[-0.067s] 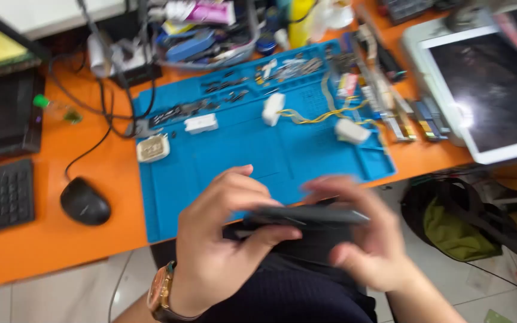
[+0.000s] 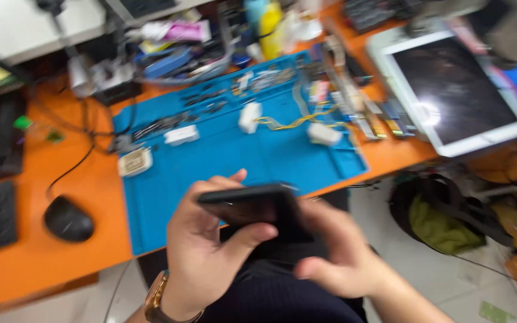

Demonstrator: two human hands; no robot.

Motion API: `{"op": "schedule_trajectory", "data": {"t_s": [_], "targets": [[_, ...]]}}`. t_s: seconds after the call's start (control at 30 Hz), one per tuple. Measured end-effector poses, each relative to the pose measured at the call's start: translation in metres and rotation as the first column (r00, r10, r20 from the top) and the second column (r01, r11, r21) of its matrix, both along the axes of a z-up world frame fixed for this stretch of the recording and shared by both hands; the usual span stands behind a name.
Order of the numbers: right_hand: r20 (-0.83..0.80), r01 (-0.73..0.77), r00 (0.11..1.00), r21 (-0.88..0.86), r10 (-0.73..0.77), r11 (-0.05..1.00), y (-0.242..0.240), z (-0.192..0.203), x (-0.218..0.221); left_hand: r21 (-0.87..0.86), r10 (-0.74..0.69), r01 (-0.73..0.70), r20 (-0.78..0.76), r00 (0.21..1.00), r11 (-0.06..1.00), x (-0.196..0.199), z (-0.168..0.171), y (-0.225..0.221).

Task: Inspecting a pair of wireless earbuds and their charging case to check for physical condition and functionality.

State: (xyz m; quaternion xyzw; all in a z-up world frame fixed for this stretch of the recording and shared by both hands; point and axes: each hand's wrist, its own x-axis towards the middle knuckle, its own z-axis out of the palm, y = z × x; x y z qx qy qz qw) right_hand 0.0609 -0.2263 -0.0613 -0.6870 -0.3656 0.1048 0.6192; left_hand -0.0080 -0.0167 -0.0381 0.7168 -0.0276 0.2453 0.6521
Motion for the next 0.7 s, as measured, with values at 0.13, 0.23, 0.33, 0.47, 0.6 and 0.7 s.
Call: {"op": "schedule_trajectory", "data": {"t_s": [0.13,0.23,0.33,0.47,0.6,0.7], "targets": [[0.019,0.273,0.962,-0.008,-0.273,0.962,-0.016,-0.006,-0.024,-0.255,-0.029,-0.015,-0.170,0.985,0.967,0.005,-0.013,-0.038],[0.031,0.615,0.786,0.066,-0.618,0.786,-0.060,-0.055,-0.033,0.142,-0.112,0.125,-0.098,0.989,0.982,-0.002,0.000,-0.043],[0.236,0.893,0.360,0.195,-0.903,0.407,-0.133,-0.053,-0.012,0.481,0.119,-0.067,-0.077,0.990,0.874,-0.024,-0.012,-0.019],[0.460,0.915,0.098,0.306,-0.882,0.261,-0.259,-0.008,0.075,0.687,0.429,-0.238,-0.119,0.896,0.686,-0.054,-0.052,0.023],[0.784,0.938,-0.084,0.270,-0.615,0.216,-0.374,0.016,0.213,0.715,0.638,-0.418,-0.051,0.768,0.560,-0.080,-0.059,0.043],[0.761,0.950,0.164,0.049,-0.628,0.307,-0.474,-0.038,0.359,0.761,0.624,-0.428,0.040,0.781,0.487,-0.091,-0.055,0.065]]}}
